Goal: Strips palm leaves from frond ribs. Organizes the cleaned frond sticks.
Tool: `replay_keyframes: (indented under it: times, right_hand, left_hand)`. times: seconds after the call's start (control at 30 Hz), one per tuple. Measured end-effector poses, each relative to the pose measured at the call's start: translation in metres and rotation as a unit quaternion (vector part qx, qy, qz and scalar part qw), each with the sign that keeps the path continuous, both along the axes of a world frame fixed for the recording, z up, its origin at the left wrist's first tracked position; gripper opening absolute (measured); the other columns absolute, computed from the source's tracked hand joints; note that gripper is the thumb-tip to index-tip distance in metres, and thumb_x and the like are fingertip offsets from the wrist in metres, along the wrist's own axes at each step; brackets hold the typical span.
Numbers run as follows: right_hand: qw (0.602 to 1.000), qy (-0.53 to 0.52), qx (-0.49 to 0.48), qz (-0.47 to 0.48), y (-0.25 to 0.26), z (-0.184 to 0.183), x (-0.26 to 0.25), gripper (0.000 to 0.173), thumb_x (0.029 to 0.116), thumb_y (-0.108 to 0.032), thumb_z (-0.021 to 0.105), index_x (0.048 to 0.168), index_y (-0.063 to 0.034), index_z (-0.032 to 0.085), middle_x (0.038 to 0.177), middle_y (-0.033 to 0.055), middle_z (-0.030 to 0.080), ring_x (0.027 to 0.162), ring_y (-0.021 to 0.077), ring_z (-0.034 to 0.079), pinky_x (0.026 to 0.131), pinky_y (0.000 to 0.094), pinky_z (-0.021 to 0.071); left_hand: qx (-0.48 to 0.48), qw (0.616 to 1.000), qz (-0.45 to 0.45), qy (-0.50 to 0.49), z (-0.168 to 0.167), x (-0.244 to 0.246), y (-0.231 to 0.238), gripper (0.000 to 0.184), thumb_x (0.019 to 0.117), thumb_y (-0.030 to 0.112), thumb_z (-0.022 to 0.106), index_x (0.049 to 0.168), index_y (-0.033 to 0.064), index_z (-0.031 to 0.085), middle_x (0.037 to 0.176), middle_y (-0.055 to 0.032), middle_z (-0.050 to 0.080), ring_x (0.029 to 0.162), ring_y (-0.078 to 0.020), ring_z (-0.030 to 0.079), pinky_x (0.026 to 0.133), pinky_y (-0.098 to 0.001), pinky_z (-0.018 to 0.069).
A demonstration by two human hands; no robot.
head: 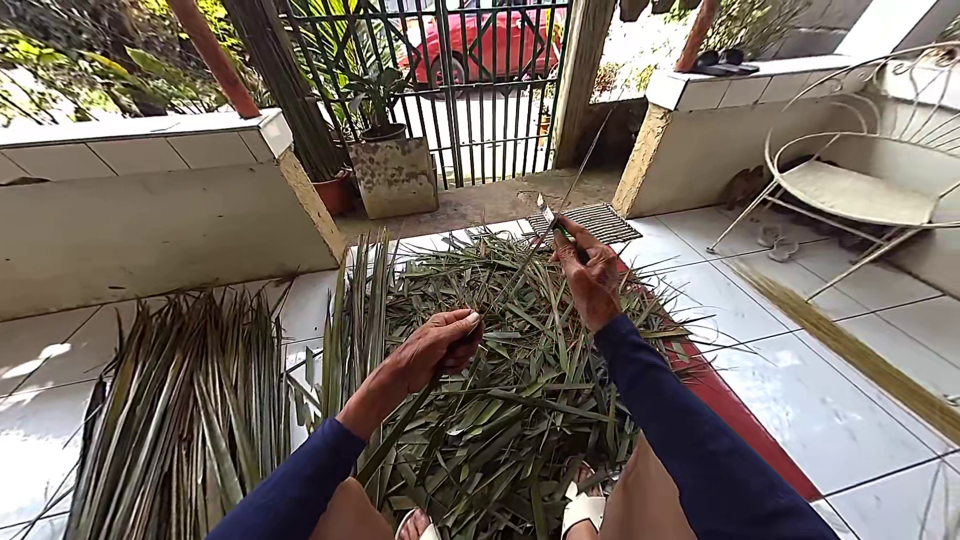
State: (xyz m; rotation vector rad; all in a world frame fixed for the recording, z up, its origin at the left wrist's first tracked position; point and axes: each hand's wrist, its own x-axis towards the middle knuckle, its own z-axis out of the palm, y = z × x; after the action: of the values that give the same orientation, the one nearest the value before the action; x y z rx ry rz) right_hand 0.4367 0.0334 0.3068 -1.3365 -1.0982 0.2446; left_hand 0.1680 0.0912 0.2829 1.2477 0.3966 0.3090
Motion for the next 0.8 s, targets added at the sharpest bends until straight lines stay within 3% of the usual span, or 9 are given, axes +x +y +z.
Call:
replay_keyframes:
  times: [0.07,0.17,0.33,0.43,0.67,0.8]
  right_hand:
    - [1.000,0.009,0.000,-0.004,0.004,0.003,0.011,0.035,0.1053,-0.030,0.060,0.137,-0.0178,0.067,0.090,0.0020,0.070,0.068,0.0094,0.058,0.065,0.0280,0.0502]
    - [0.999,0.035,0.012,-0.007,0.010,0.010,0.028,0.034,0.1058,-0.027,0.059,0.137,-0.0149,0.067,0.082,0.0019,0.066,0.061,0.0093,0.053,0.058,0.0261,0.0458]
    - [0.997,0.073,0.010,-0.003,0.014,0.023,0.061,0.036,0.1065,-0.027,0.058,0.140,-0.0153,0.064,0.086,0.0030,0.064,0.057,0.0104,0.052,0.049,0.0246,0.0451]
    - [0.996,0.090,0.002,-0.009,0.019,0.032,0.080,0.036,0.1064,-0.027,0.058,0.140,-0.0140,0.063,0.085,0.0010,0.065,0.055,0.0073,0.049,0.047,0.0220,0.0388]
    - [0.987,0.154,-0.050,0.002,0.033,0.052,0.116,0.034,0.1060,-0.031,0.058,0.138,-0.0206,0.063,0.080,-0.0020,0.061,0.052,0.0066,0.046,0.044,0.0201,0.0360]
    - [0.981,0.178,-0.071,-0.033,0.038,0.046,0.137,0.032,0.1057,-0.032,0.058,0.136,-0.0219,0.065,0.080,-0.0030,0.062,0.053,0.0062,0.047,0.044,0.0201,0.0364]
  left_hand:
    - [0.004,1.000,-0.001,0.004,0.000,-0.001,0.000,0.034,0.1123,0.030,0.038,0.094,0.0108,0.058,0.066,0.0036,0.042,0.048,-0.0055,0.037,0.042,-0.0185,0.0319]
    - [0.010,1.000,-0.005,0.008,0.000,-0.001,-0.001,0.033,0.1119,0.029,0.038,0.094,0.0109,0.059,0.065,0.0038,0.042,0.047,-0.0053,0.036,0.042,-0.0184,0.0315]
    - [0.015,1.000,-0.010,0.017,-0.001,-0.005,-0.001,0.034,0.1120,0.031,0.038,0.095,0.0111,0.059,0.066,0.0037,0.042,0.048,-0.0055,0.038,0.043,-0.0188,0.0328]
    - [0.021,0.999,-0.005,0.029,-0.002,-0.007,-0.001,0.033,0.1118,0.032,0.039,0.096,0.0112,0.059,0.066,0.0034,0.043,0.048,-0.0057,0.039,0.043,-0.0191,0.0339]
    - [0.027,0.999,0.007,0.036,-0.003,-0.009,0.001,0.033,0.1117,0.031,0.039,0.097,0.0108,0.060,0.067,0.0029,0.045,0.049,-0.0057,0.040,0.044,-0.0190,0.0348]
    - [0.037,0.998,0.032,0.040,-0.005,-0.013,0.006,0.034,0.1119,0.032,0.039,0.098,0.0101,0.060,0.068,0.0023,0.046,0.050,-0.0067,0.042,0.046,-0.0197,0.0381]
